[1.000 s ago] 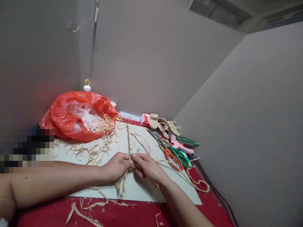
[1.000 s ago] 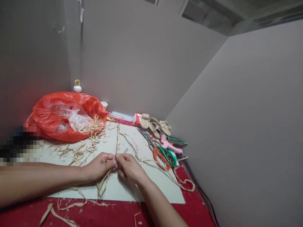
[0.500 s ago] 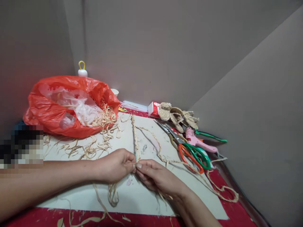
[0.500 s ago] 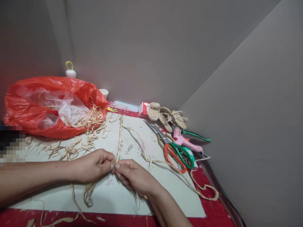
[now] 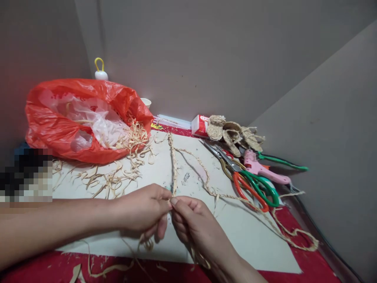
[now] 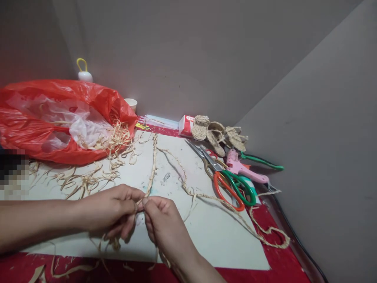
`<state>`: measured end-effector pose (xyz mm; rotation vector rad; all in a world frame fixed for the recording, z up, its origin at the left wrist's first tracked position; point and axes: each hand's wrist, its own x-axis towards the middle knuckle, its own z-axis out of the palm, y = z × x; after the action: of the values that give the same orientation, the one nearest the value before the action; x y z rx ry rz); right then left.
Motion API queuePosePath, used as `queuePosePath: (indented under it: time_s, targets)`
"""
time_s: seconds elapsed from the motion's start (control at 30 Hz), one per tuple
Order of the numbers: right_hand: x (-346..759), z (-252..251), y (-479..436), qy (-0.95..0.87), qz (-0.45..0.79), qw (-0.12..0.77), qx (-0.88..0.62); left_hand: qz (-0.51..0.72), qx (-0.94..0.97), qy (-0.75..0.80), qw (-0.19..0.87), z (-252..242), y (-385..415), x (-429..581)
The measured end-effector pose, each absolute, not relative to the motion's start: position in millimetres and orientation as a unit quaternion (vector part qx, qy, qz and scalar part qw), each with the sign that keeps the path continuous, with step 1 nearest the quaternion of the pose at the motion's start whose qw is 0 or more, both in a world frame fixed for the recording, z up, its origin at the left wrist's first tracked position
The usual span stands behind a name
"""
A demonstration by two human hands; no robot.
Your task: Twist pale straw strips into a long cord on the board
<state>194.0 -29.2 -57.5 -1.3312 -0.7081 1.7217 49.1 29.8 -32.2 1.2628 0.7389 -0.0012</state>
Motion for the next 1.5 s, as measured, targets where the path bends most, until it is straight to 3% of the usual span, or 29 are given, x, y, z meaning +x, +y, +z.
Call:
queuePosePath:
  time_s: [0.1, 0.33, 0.53, 0.63, 0.7, 0.87, 1.23, 1.5]
  targets:
    - [190, -55, -33, -0.233, 0.709, 0.428, -0.51, 0.063, 0.547, 0.359, 0.754, -38, 10, 51]
    - [186, -57, -38, -0.252, 0.692, 0.455, -0.501, 0.181, 0.644, 0.367, 0.646, -44, -7, 54]
    - [191, -57, -35, -0.234, 0.711, 0.468, -0.47, 0.041, 0.638, 0.368, 0.675, -19, 22, 49]
    - [193, -56, -33, -0.241, 0.724, 0.46, -0.454, 0.155, 0.675, 0.423, 0.584, -12, 41, 45]
    - [195, -55, -33, -0.251, 0.734, 0.448, -0.444, 0.222, 0.665, 0.417, 0.579, -17, 45, 46]
    - [201, -53, -31, -0.266, 0.752, 0.417, -0.436, 0.122, 0.603, 0.36, 0.701, -39, 33, 53]
    - [221, -49, -23, -0.378, 0.721, 0.305, -0.494, 0.048, 0.728, 0.337, 0.595, -31, 49, 46]
    - [221, -40, -23, -0.536, 0.616, 0.274, -0.508, 0.021, 0.558, 0.349, 0.753, -38, 49, 48]
